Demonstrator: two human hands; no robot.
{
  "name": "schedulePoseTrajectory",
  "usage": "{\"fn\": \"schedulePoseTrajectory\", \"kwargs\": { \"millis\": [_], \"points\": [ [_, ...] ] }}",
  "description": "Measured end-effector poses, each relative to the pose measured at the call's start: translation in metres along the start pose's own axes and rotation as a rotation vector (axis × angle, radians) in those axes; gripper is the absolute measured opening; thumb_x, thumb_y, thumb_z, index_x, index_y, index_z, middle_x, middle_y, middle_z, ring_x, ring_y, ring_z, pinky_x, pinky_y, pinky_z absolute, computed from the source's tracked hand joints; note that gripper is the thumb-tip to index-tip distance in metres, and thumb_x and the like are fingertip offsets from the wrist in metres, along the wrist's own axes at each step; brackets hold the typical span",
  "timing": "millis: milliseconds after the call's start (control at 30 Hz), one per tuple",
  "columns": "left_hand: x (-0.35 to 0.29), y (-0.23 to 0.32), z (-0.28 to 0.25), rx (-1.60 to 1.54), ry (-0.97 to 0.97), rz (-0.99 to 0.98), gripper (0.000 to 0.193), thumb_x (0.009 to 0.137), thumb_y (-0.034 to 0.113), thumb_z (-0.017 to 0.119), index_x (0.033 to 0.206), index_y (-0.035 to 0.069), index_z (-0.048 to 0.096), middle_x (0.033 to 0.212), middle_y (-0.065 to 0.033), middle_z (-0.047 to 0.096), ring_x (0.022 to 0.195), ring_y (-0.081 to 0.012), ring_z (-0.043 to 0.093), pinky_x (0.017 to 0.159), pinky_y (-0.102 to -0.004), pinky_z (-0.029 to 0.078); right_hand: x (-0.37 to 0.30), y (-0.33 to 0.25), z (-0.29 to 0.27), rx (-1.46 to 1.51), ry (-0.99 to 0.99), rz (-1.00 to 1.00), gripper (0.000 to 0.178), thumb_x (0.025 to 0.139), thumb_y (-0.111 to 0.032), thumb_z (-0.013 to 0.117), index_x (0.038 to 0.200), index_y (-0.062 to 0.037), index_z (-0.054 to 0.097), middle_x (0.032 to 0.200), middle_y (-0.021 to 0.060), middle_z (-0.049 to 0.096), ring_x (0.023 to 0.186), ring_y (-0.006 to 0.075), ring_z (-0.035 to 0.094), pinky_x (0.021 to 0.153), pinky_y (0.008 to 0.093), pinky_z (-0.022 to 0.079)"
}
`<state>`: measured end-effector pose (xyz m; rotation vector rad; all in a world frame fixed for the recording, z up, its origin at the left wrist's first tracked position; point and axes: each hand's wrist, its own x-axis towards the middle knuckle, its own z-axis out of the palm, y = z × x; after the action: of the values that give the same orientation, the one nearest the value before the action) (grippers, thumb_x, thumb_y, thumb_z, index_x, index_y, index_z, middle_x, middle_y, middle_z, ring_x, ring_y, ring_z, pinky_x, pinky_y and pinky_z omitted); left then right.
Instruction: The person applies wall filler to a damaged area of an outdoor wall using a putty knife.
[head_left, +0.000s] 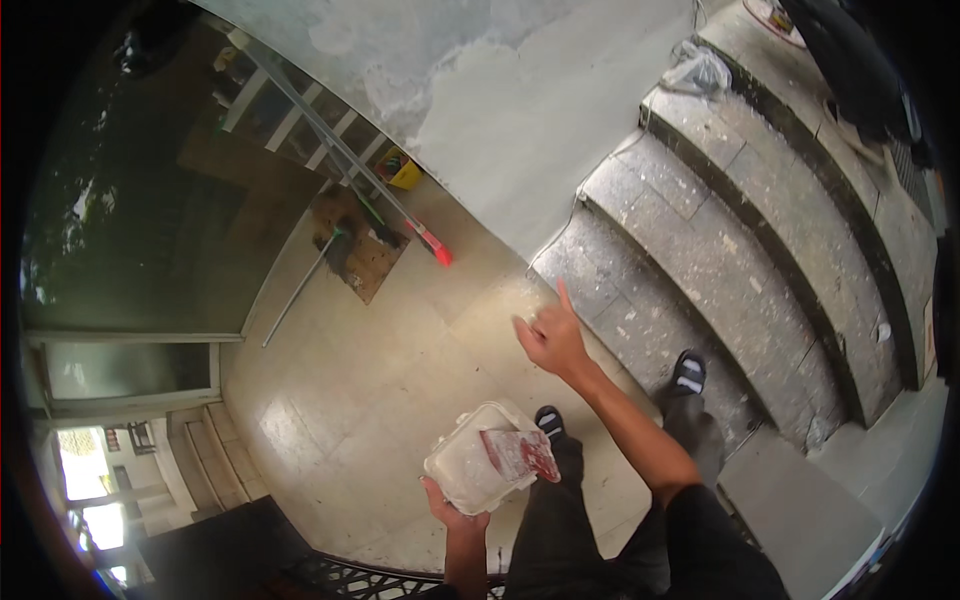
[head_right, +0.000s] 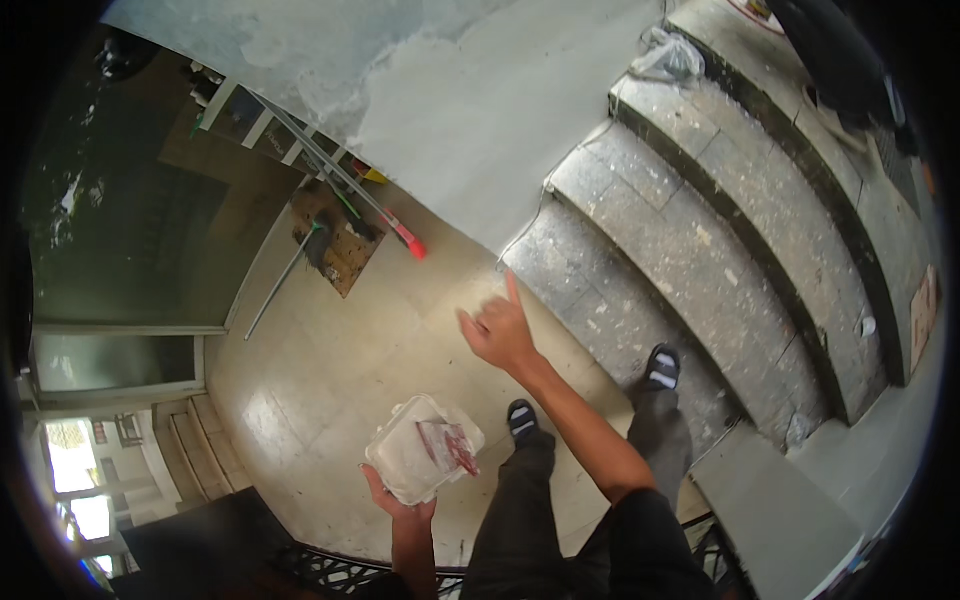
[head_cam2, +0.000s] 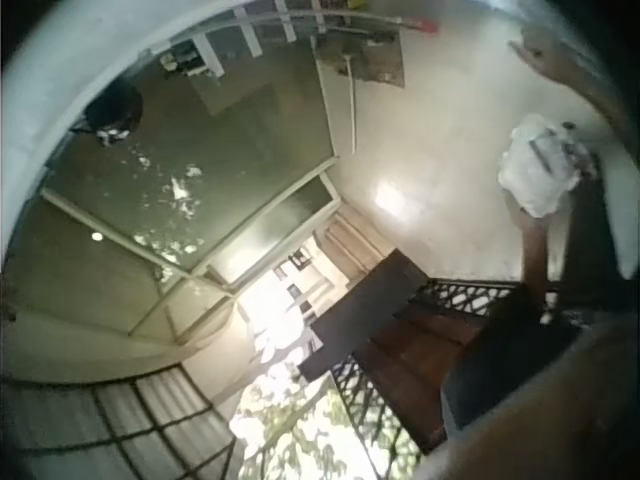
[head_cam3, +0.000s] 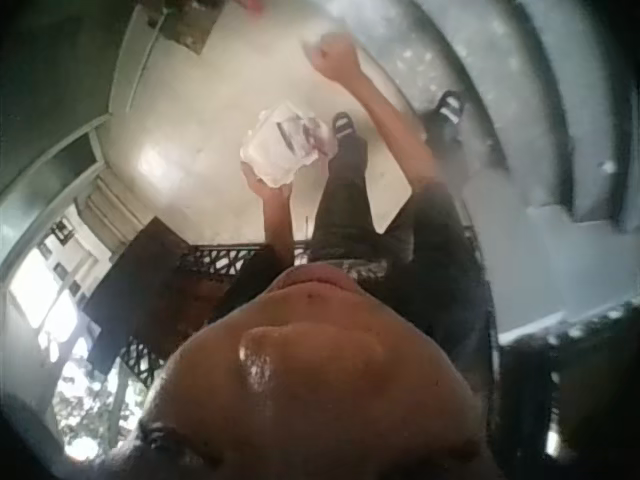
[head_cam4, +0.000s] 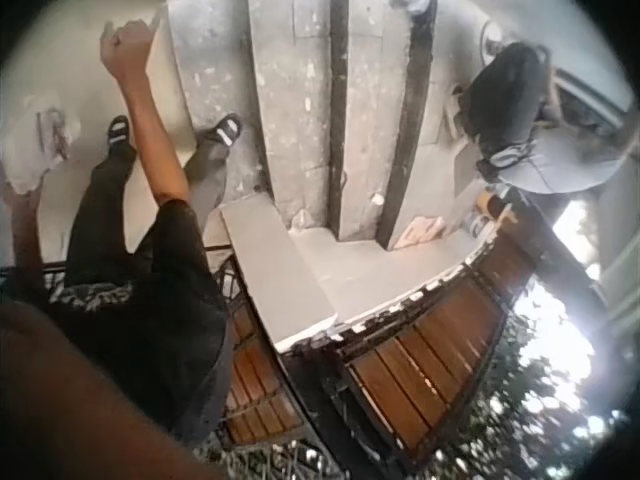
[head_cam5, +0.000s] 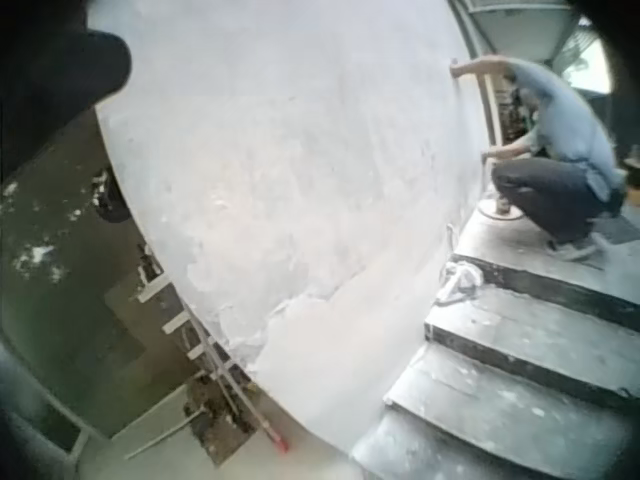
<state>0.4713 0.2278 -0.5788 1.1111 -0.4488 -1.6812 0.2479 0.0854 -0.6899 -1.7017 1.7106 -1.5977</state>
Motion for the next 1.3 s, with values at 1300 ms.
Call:
{"fn": "schedulePoseTrajectory", "kwargs": {
  "millis": [1300],
  "points": [
    [0.013,0.048,-0.085,0.259,0.172,0.172,0.083,0.09,0.07,0.039,0.144,0.007,0.036,0.142,-0.0101,0.044,0.128,-0.0282,0.045,0.103,-0.0455,0.04,0.184,-0.024,0.121,0.709,0.491,0.229,0.042,0.083,-0.007,0.05,0.043,0.0,0.041,0.041,0.0024,0.044,0.039,0.0113,0.037,0.113,0.0473,0.029]
  ]
}}
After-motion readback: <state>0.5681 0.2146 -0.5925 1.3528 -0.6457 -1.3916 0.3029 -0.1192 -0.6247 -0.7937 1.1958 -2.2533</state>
